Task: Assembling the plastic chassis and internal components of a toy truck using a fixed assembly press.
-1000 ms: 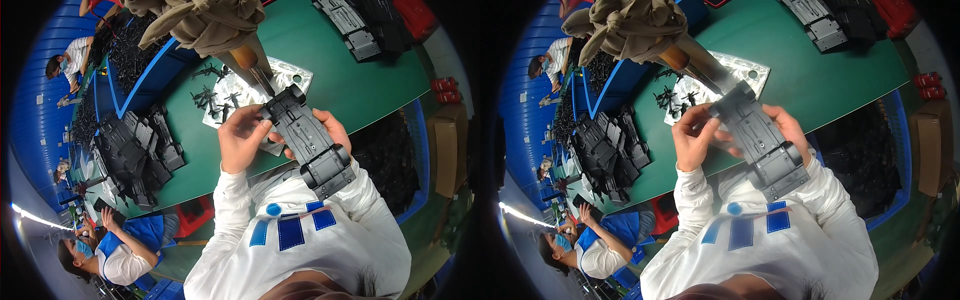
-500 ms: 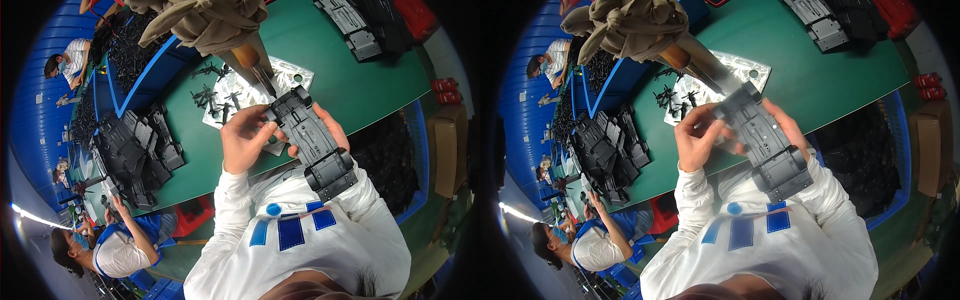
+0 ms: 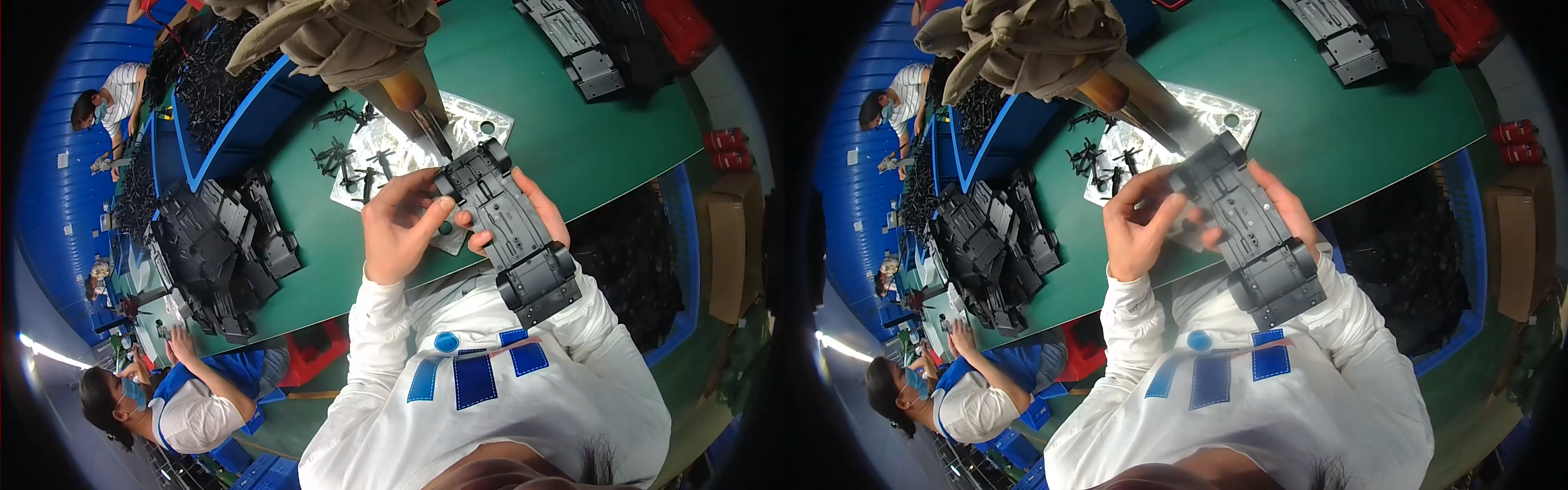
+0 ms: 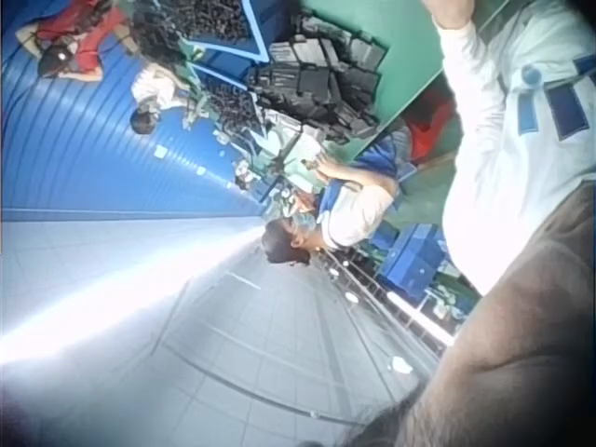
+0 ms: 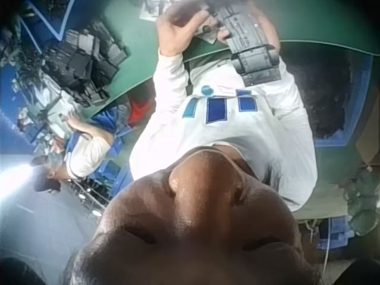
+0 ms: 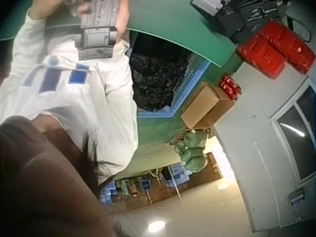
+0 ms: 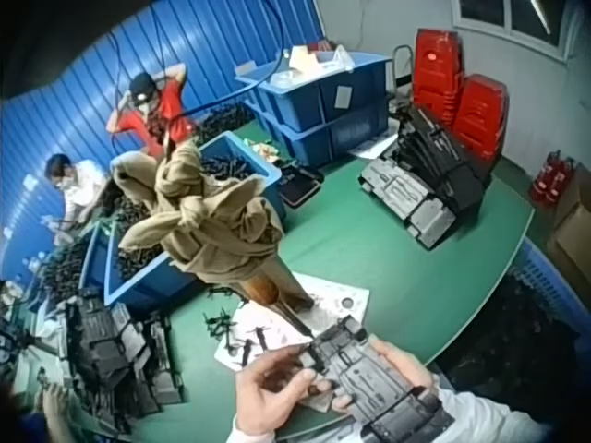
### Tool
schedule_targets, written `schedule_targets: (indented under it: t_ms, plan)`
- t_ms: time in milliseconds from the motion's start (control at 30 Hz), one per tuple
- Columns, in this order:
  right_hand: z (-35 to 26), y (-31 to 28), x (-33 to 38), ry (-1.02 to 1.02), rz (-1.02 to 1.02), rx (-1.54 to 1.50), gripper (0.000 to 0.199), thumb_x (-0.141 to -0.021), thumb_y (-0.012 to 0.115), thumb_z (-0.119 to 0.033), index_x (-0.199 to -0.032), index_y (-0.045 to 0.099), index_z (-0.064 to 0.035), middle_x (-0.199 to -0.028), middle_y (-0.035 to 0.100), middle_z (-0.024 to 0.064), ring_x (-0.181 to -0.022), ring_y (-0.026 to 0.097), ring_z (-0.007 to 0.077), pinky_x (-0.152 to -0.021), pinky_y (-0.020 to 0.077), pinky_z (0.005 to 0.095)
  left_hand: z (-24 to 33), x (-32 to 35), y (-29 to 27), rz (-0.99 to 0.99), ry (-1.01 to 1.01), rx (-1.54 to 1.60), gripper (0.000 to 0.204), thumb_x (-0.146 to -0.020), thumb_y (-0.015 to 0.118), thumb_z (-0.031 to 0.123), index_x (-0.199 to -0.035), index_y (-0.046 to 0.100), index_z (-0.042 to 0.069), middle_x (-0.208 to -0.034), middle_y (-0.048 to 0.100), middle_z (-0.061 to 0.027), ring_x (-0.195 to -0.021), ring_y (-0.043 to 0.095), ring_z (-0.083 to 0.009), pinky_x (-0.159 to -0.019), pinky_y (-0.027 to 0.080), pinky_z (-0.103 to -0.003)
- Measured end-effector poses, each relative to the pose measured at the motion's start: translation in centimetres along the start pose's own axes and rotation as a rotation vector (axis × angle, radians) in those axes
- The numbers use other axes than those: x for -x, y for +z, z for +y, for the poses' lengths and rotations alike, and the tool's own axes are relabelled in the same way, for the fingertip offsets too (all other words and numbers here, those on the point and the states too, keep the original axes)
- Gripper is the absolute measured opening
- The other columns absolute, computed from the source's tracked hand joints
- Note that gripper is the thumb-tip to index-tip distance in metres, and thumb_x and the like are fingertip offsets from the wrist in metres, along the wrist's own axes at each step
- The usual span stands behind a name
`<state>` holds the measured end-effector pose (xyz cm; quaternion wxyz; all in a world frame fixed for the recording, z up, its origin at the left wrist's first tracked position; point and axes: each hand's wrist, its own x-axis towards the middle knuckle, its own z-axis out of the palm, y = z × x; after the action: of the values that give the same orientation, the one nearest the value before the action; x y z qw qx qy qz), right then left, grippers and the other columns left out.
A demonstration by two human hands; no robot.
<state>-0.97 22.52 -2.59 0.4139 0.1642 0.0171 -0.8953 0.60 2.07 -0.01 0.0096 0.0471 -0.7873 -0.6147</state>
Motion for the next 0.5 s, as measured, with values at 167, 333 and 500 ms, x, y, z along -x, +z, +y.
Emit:
schedule_targets:
  t_ms: [167,333,500]
  plan:
    - [-0.1,0.3,0.0,0.089,-0.166,-0.064,0.066,-0.107,0.036,-0.05,-0.146,0.04,0.0032,-0.126,0.056,0.0291,-0.107,0.062,0.0375,-0.081,0.0598,0.0435,-0.9,0.2,0.2,0.028,0.016,0.08,0.036,-0.081,0.079,0.007,-0.114,0.069,-0.004,-0.095,0.067,-0.0083,-0.081,0.063,-0.0123,-0.069,0.051,-0.025]
    - [0.1,0.6,0.0,0.003,0.0,-0.048,0.068,-0.107,0.036,-0.05,-0.145,0.039,0.005,-0.125,0.056,0.0303,-0.108,0.062,0.0389,-0.083,0.0598,0.0447,-0.4,0.2,0.5,0.054,-0.002,0.192,0.037,-0.081,0.079,0.005,-0.115,0.069,-0.004,-0.097,0.066,-0.0085,-0.082,0.064,-0.013,-0.069,0.051,-0.025]
    - [-0.1,0.1,0.0,0.013,-0.026,-0.026,0.064,-0.106,0.04,-0.048,-0.143,0.04,0.004,-0.125,0.054,0.0267,-0.104,0.055,0.0325,-0.074,0.0536,0.038,-0.3,0.1,0.2,0.008,-0.004,0.029,0.037,-0.081,0.079,0.007,-0.115,0.069,-0.003,-0.095,0.067,-0.0084,-0.082,0.064,-0.0125,-0.067,0.051,-0.025]
